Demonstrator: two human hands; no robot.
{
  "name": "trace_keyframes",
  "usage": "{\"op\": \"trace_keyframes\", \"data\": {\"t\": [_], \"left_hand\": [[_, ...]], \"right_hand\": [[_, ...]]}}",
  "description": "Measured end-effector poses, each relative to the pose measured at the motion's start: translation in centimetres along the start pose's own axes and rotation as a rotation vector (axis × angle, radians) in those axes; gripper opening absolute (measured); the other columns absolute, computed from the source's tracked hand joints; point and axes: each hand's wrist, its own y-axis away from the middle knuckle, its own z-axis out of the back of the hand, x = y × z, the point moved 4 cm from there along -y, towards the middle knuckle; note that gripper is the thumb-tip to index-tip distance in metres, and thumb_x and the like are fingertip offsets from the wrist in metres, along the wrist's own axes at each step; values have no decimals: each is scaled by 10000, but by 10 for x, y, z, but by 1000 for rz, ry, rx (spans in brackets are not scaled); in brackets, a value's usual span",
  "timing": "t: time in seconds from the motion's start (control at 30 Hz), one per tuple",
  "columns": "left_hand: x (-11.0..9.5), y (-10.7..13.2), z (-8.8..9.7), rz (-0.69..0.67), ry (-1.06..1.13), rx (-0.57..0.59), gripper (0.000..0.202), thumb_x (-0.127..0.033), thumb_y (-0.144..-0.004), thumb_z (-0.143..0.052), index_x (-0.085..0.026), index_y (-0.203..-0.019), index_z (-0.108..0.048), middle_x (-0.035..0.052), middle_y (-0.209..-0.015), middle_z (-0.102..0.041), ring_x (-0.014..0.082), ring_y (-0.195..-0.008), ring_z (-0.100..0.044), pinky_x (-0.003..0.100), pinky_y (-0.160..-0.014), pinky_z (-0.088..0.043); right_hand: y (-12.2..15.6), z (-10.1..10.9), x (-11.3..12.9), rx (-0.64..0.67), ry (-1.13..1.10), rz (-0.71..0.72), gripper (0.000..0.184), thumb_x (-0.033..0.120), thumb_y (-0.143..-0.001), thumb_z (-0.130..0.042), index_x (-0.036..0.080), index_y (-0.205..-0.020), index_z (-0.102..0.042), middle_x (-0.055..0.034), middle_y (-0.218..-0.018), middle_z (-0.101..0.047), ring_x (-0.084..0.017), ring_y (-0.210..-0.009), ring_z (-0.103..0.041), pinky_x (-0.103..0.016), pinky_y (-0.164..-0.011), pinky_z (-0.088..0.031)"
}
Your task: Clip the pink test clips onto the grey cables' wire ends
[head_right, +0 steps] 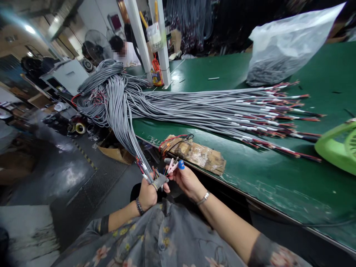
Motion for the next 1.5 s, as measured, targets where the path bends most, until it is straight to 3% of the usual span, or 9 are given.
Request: {"op": "trace_keyframes", "data": {"t": [0.33,0.47,0.6,0.73,0.9,1.17,1.23,1.37,1.5], "left_hand": [[3,1,4,-23,-46,31,339,-455,-755,-664,-130,-658,-651,43,-506,-653,139,-452,-594,239,-508,-467],[-3,5,5,-20,-81,49,369,-474,-760,-651,-133,-620,-647,45,-509,-650,138,-450,-587,247,-510,-476],[-12,11,6,-2,-143,68,411,-516,-725,-667,-141,-563,-627,45,-490,-635,135,-440,-573,250,-507,-474],[-19,14,7,-19,-218,93,456,-570,-687,-673,-149,-524,-612,52,-467,-617,143,-458,-567,251,-508,-463],[-19,15,8,-37,-301,176,455,-568,-707,-653,-154,-521,-619,61,-494,-624,149,-507,-573,250,-534,-461],[-14,12,4,86,-453,402,424,-530,-667,-697,-143,-505,-634,34,-491,-608,109,-457,-492,217,-472,-392],[-15,11,5,91,-417,378,424,-525,-669,-697,-144,-497,-626,39,-489,-613,118,-468,-513,221,-487,-410],[-12,9,10,84,-257,213,422,-527,-689,-683,-138,-534,-627,48,-482,-622,128,-452,-540,235,-501,-434],[-9,7,11,61,-187,170,433,-518,-718,-669,-135,-520,-628,57,-487,-621,129,-453,-542,241,-508,-431]], "right_hand": [[-2,0,-3,-96,-129,-45,468,630,-684,-679,212,-893,-683,-49,-776,-681,-188,-682,-589,-314,-600,-469],[6,-2,2,-76,-141,-155,503,681,-664,-657,209,-833,-694,-51,-772,-676,-144,-634,-568,-265,-578,-473],[17,-6,9,75,-21,-299,529,675,-603,-708,174,-771,-677,-50,-748,-656,-133,-630,-574,-257,-576,-480],[21,-5,14,60,137,-371,441,521,-534,-831,159,-699,-641,-2,-654,-616,-104,-580,-540,-244,-566,-453],[19,-7,18,60,344,-308,403,477,-539,-832,148,-616,-613,24,-572,-575,-81,-528,-467,-236,-542,-378],[22,-17,16,111,517,-251,448,559,-552,-785,158,-638,-606,29,-582,-568,-100,-538,-461,-256,-549,-381],[24,-15,19,75,460,-243,455,580,-579,-762,160,-681,-619,17,-619,-586,-106,-561,-483,-261,-569,-403],[32,-8,18,41,266,-290,457,544,-562,-793,167,-770,-640,-22,-751,-635,-124,-650,-552,-275,-635,-445],[36,-9,13,10,250,-243,410,468,-562,-820,174,-784,-641,-2,-685,-630,-115,-593,-531,-268,-589,-428]]}}
